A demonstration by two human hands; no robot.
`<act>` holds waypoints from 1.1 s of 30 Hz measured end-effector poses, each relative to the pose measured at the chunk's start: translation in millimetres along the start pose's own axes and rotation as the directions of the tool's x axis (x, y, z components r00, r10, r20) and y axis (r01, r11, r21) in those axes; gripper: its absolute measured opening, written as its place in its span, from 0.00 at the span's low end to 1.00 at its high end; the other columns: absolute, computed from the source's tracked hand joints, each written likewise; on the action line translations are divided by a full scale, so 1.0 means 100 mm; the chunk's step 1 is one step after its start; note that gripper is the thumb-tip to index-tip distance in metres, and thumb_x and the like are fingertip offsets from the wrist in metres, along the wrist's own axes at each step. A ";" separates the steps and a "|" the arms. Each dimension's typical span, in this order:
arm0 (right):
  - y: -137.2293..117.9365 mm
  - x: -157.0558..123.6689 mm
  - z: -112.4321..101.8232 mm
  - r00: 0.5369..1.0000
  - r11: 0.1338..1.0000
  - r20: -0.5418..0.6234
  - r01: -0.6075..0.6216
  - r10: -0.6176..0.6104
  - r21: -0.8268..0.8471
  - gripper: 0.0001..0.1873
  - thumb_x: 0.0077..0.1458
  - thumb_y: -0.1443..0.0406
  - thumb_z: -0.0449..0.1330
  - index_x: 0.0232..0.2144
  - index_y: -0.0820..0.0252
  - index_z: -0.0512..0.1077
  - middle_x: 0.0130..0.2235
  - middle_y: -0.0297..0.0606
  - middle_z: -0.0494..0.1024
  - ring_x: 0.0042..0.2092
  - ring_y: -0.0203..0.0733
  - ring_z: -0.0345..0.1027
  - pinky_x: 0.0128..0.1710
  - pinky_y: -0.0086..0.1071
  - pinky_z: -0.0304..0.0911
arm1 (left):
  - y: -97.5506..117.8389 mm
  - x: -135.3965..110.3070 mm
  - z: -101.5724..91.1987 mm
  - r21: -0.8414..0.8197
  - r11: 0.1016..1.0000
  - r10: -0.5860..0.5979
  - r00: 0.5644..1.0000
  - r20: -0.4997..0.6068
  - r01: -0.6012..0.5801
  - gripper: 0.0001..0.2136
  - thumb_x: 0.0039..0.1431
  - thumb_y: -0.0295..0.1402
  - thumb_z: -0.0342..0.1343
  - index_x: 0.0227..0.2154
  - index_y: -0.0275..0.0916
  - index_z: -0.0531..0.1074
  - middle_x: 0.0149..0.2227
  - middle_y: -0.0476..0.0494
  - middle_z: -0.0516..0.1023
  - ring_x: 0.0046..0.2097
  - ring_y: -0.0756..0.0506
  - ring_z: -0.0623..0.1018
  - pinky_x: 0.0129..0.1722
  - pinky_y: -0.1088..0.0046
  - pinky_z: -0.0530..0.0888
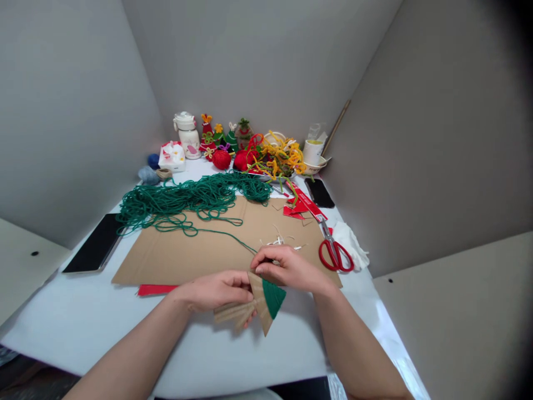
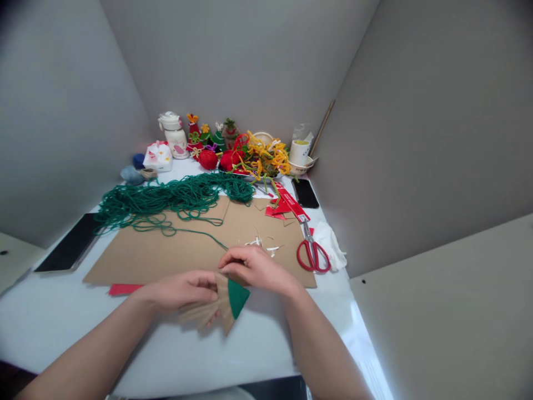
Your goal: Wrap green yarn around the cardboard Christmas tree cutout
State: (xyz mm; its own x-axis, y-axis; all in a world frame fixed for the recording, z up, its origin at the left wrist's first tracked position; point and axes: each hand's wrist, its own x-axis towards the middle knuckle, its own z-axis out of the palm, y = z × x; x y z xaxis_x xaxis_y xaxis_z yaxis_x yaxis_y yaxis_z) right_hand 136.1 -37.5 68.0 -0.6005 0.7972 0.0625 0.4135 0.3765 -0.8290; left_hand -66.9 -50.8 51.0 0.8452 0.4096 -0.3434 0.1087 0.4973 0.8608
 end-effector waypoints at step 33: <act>0.01 0.03 0.18 0.912 0.826 -0.285 0.093 -0.295 -0.556 0.10 0.62 0.65 0.49 0.38 0.59 0.70 0.33 0.41 0.76 0.36 0.40 0.68 0.39 0.34 0.59 | 0.06 -0.07 -0.04 0.848 0.456 0.611 0.597 -0.519 0.271 0.17 0.60 0.29 0.40 0.49 0.38 0.67 0.44 0.38 0.72 0.46 0.42 0.72 0.46 0.65 0.66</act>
State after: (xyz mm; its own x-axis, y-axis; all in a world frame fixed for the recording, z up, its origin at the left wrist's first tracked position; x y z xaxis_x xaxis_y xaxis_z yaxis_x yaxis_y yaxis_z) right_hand 122.1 -43.2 57.5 -0.4748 0.7506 0.4595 0.6661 0.6477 -0.3697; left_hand -74.4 -47.8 57.5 0.2995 0.9457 0.1261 0.7219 -0.3110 0.6181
